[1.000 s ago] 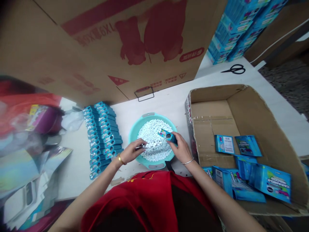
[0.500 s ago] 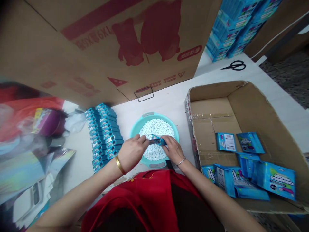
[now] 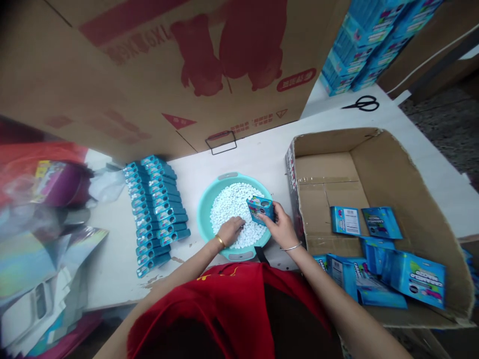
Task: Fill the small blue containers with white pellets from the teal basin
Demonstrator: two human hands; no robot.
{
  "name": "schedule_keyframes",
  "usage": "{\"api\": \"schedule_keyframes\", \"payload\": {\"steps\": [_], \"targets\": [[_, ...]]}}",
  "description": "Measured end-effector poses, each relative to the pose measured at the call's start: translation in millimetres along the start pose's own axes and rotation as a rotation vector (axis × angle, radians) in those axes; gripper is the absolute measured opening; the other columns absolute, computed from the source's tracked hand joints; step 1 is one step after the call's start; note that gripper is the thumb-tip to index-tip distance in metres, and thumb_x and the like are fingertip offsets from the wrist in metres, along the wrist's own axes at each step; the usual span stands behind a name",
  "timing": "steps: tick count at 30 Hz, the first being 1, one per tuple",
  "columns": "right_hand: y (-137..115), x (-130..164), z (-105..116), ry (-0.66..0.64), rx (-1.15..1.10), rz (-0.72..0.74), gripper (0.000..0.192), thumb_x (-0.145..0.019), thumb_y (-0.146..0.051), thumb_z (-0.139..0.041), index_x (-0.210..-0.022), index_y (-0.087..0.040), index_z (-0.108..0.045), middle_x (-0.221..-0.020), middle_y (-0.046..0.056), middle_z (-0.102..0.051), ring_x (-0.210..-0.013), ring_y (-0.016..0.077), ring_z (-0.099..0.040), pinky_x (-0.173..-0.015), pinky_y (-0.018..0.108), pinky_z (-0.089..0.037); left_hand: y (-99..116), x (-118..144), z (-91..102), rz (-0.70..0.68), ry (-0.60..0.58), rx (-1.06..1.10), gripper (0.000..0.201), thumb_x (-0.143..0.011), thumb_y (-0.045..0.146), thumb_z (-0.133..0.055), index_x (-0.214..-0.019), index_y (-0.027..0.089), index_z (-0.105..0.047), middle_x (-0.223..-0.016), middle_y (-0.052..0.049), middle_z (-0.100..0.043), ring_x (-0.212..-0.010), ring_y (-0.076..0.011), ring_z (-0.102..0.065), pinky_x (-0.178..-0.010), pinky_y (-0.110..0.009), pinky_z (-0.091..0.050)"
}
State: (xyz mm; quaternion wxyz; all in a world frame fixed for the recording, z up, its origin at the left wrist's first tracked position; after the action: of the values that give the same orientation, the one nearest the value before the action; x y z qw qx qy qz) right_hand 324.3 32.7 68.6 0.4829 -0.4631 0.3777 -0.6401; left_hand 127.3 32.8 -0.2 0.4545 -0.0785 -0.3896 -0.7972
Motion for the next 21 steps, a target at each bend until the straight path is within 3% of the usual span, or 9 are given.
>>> {"api": "schedule_keyframes", "payload": {"steps": [2,5,8,11,16,21], "targets": [[0.1,-0.7,1.6,0.023,-0.008,-0.004,0.046,-0.078,-0.047,-0.063,-0.114,-0.02,-0.052,-0.107,0.008,-0.066,-0.094,0.0228,-0.064,-0.085,0.039,-0.052,2.7,5.4,-3.1,-0.027,-0.002,0.049,0.029,-0.084,0.012,-0.047,-0.111,0.019,-0.057,-0.107,-0.006,-0.059,-0.1,-0.0185,-0.053,-0.091,-0.032,-0.044],[0.4,0.4,6.2,0.081,0.035,0.005,0.049,-0.078,-0.048,-0.063,-0.116,-0.02,-0.051,-0.108,0.008,-0.065,-0.094,0.0234,-0.063,-0.087,0.041,-0.05,-2.0,20.2,12.4,-0.053,0.049,0.188,0.026,-0.084,0.017,-0.05,-0.11,0.017,-0.056,-0.104,-0.006,-0.061,-0.095,-0.0179,-0.056,-0.089,-0.033,-0.045],[-0.4,3.1,8.7,0.104,0.121,0.048,0.048,-0.079,-0.047,-0.062,-0.117,-0.02,-0.05,-0.107,0.009,-0.065,-0.095,0.0247,-0.062,-0.086,0.042,-0.05,-4.0,42.4,47.4,-0.109,0.138,0.323,0.023,-0.086,0.023,-0.051,-0.107,0.016,-0.057,-0.1,-0.008,-0.061,-0.091,-0.0183,-0.057,-0.085,-0.034,-0.046],[-3.1,7.1,3.8,0.055,0.24,0.138,0.042,-0.082,-0.043,-0.059,-0.117,-0.02,-0.051,-0.11,0.01,-0.063,-0.101,0.0265,-0.06,-0.089,0.042,-0.048,5.3,65.1,90.3,-0.16,0.188,0.32,0.024,-0.087,0.023,-0.049,-0.109,0.016,-0.055,-0.099,-0.008,-0.06,-0.089,-0.0172,-0.056,-0.083,-0.032,-0.046],[-8.2,18.2,-17.8,-0.086,0.374,0.3,0.036,-0.086,-0.028,-0.051,-0.121,-0.021,-0.05,-0.117,0.011,-0.06,-0.11,0.0258,-0.057,-0.094,0.044,-0.047,42.2,81.2,143.9,-0.152,0.146,0.055,0.022,-0.088,0.019,-0.046,-0.108,0.018,-0.054,-0.099,-0.008,-0.059,-0.093,-0.0188,-0.056,-0.084,-0.032,-0.046],[-12.2,28.4,-35.5,-0.153,0.414,0.375,0.036,-0.086,-0.022,-0.05,-0.122,-0.022,-0.05,-0.116,0.01,-0.06,-0.109,0.026,-0.056,-0.094,0.045,-0.048,88.8,78.9,157.6,-0.045,0.007,-0.438,0.027,-0.088,0.011,-0.04,-0.111,0.015,-0.053,-0.098,-0.011,-0.06,-0.091,-0.0236,-0.055,-0.072,-0.034,-0.049]]}}
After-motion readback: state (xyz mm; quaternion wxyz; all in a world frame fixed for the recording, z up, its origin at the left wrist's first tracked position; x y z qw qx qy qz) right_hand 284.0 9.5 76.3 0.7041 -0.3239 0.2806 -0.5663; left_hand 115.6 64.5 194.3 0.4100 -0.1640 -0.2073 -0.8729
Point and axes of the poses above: each hand's wrist, its own x-axis away from the middle knuckle, its own z-axis out of the back of the hand, y = z × x, the point moved 4 cm from there along -x, towards the middle knuckle
